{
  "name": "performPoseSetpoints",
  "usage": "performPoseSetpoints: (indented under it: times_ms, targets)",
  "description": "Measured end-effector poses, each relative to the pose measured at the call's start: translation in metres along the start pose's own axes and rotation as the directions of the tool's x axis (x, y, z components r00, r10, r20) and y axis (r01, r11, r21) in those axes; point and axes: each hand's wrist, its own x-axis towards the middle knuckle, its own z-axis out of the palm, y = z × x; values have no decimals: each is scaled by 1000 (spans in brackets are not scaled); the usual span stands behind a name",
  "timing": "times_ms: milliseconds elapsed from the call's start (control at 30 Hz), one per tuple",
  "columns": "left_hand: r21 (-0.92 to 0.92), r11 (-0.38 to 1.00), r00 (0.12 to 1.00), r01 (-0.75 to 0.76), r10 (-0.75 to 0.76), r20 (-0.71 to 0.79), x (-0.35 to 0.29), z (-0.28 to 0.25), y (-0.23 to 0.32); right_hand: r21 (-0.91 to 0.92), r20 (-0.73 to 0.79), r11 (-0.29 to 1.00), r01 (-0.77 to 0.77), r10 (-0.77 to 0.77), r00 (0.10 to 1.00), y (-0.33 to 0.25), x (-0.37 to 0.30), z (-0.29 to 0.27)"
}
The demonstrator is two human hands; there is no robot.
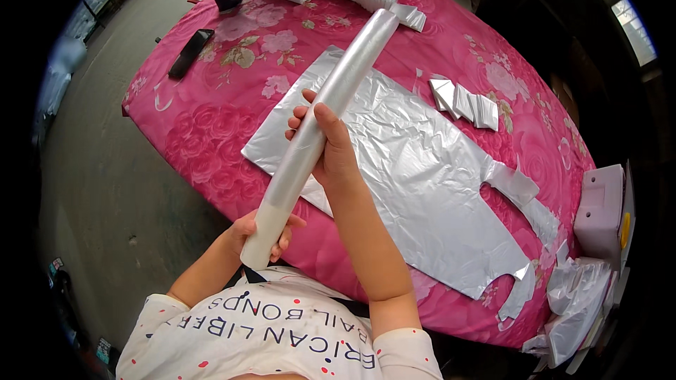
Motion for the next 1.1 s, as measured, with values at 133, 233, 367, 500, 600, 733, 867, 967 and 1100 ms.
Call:
performPoseSetpoints:
  times_ms: [133, 233, 367, 500, 600, 733, 867, 967, 1100]
  targets:
    - [467, 883, 956, -50, 177, -234, 39, 37, -4, -288, -88, 952, 107, -138, 987, -43, -25, 15]
    - [644, 763, 938, 56, 181, -297, 49, 47, -7, -439, -129, 882, 173, -253, 959, -59, -41, 13]
    - [307, 945, 992, 112, -88, -90, 57, 61, -17, -215, -104, 959, 185, -211, 972, -70, -64, 3]
    - [163, 970, 980, 182, -192, 47, 59, 65, -25, -229, -179, 951, 208, -251, 951, -69, -86, 0]
    - [151, 960, 958, 235, -256, 134, 59, 51, -34, -186, -212, 956, 225, -262, 941, -64, -96, -6]
    - [529, 835, 987, 153, -105, -121, 71, 55, -31, -293, -317, 938, 184, -277, 907, -54, -102, -24]
    - [786, 599, 932, 152, 178, -316, 74, 37, -41, -372, -366, 918, 140, -284, 886, -19, -100, -40]
    - [580, 749, 907, 321, -66, -416, 58, 30, -33, -199, -424, 969, 145, -219, 879, -24, -95, -58]
    - [459, 701, 814, 546, -314, -488, 27, 25, -25, -74, -526, 965, 251, -252, 813, -66, -82, -117]
